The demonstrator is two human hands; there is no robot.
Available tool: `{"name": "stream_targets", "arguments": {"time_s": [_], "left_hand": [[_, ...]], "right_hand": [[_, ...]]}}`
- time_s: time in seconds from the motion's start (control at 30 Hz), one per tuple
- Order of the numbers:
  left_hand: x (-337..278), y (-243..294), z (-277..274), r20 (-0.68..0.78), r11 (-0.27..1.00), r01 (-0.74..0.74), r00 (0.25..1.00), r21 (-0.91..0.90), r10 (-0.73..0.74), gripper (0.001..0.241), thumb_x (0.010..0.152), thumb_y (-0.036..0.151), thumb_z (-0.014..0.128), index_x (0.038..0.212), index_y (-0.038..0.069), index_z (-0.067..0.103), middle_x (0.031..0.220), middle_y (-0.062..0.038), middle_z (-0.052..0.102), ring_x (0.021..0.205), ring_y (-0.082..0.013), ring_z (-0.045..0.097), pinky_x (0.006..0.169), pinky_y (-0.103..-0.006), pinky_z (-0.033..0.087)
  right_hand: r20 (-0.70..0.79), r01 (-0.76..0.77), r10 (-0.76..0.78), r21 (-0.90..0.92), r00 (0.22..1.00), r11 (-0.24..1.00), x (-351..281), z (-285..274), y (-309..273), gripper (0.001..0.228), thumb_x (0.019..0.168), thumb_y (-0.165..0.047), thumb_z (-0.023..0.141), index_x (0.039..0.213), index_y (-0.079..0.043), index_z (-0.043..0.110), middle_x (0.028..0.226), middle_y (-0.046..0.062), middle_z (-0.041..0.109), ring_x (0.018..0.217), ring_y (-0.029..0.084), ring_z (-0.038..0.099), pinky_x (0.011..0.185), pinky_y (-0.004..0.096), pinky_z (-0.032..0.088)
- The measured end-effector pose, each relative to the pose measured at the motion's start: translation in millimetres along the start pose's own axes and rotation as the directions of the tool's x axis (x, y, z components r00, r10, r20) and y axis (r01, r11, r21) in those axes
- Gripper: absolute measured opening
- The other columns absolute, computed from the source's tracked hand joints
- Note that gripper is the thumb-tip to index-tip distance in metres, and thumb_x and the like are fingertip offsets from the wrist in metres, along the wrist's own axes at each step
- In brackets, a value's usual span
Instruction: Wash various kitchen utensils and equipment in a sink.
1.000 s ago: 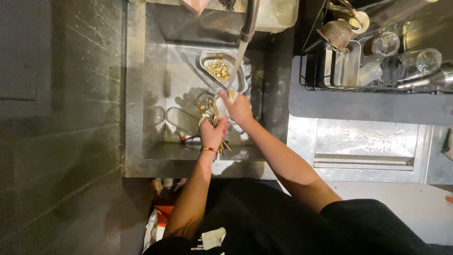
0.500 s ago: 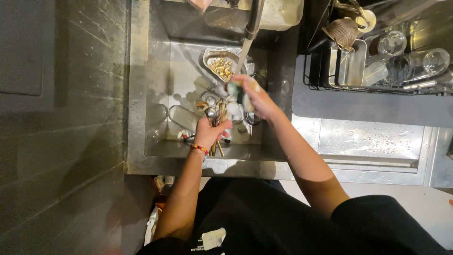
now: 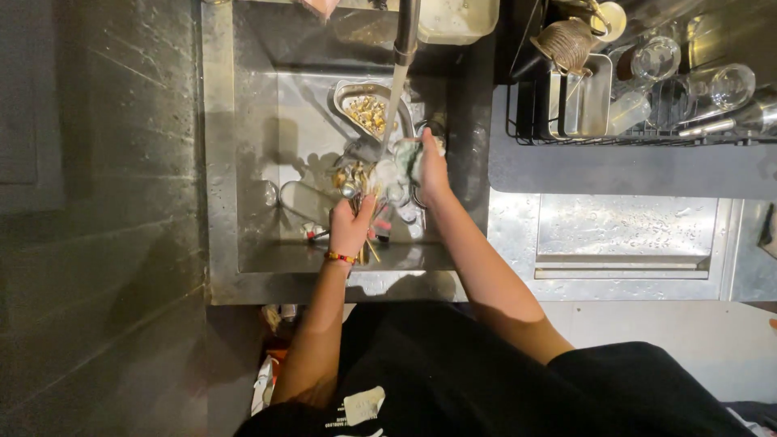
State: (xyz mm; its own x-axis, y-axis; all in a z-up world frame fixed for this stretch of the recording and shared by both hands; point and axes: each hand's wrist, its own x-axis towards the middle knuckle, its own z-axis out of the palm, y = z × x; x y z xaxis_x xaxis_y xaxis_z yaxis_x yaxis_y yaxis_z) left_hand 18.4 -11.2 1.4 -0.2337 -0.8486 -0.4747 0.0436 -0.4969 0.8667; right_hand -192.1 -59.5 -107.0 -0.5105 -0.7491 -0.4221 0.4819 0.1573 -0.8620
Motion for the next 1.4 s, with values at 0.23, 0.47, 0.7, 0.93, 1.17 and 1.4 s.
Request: {"name": "stream_targets", "arguments": {"time_s": [0.23,0.47,0.7,0.93,1.17,1.4], "left_hand": [[2,12,1,0.140,0.996,0.039,0.989,0.078,-0.049,0.025,0.100,0.023,0.061,0.103,-0.002,0.065,0.076,-0.011,0.073,0.048,-0.0164,0.067,0.038,-0.0257,0.044],[13,1,23,-0.044,0.981,0.056,0.998,0.186,-0.049,0.025,0.097,0.024,0.068,0.102,-0.001,0.070,0.073,-0.010,0.074,0.048,-0.0147,0.069,0.038,-0.0254,0.045],[14,6,12,0.032,0.984,0.083,0.996,0.155,-0.089,0.028,0.097,0.028,0.068,0.104,0.000,0.070,0.078,-0.009,0.075,0.054,-0.0129,0.071,0.041,-0.0235,0.044],[12,12,4,0.158,0.983,0.134,0.976,0.124,-0.153,0.024,0.095,0.021,0.069,0.107,0.000,0.068,0.081,-0.010,0.075,0.055,-0.0153,0.070,0.042,-0.0237,0.046],[5,9,25,0.065,1.000,0.024,0.998,0.013,-0.024,0.019,0.092,0.009,0.069,0.107,-0.001,0.065,0.081,-0.008,0.073,0.051,-0.0130,0.066,0.039,-0.0263,0.045],[8,-3,18,0.108,0.986,-0.022,0.994,0.164,0.005,0.020,0.095,0.014,0.071,0.106,-0.003,0.068,0.079,-0.007,0.073,0.049,-0.0102,0.063,0.041,-0.0254,0.045]], "right_hand": [[0.707,0.415,-0.095,-0.295,0.700,0.861,-70,52,-139,0.059,0.101,-0.041,0.066,0.143,-0.002,0.053,0.125,0.010,0.066,0.112,0.023,0.061,0.097,0.034,0.048],[0.588,0.586,-0.011,-0.808,0.809,-0.066,-59,60,-93,0.050,0.101,-0.064,0.057,0.092,-0.018,0.075,0.085,0.014,0.074,0.076,0.038,0.071,0.067,0.047,0.054],[-0.042,-0.149,0.146,-0.080,0.988,0.986,18,-19,-8,0.047,0.110,-0.054,0.059,0.127,-0.011,0.070,0.119,0.002,0.074,0.104,0.014,0.067,0.089,0.029,0.052],[0.735,0.169,0.054,-0.226,0.676,0.959,-47,33,-131,0.061,0.097,-0.032,0.071,0.146,-0.003,0.050,0.126,0.011,0.064,0.112,0.025,0.066,0.096,0.037,0.052],[0.451,0.461,0.133,-0.886,0.883,-0.053,-87,74,-115,0.055,0.097,-0.060,0.063,0.118,-0.009,0.066,0.102,0.020,0.074,0.101,0.038,0.071,0.086,0.046,0.056],[-0.173,-0.058,-0.036,-0.508,0.984,0.859,-4,-15,-12,0.059,0.099,-0.057,0.060,0.110,-0.001,0.075,0.096,0.009,0.078,0.091,0.019,0.068,0.082,0.038,0.055]]}}
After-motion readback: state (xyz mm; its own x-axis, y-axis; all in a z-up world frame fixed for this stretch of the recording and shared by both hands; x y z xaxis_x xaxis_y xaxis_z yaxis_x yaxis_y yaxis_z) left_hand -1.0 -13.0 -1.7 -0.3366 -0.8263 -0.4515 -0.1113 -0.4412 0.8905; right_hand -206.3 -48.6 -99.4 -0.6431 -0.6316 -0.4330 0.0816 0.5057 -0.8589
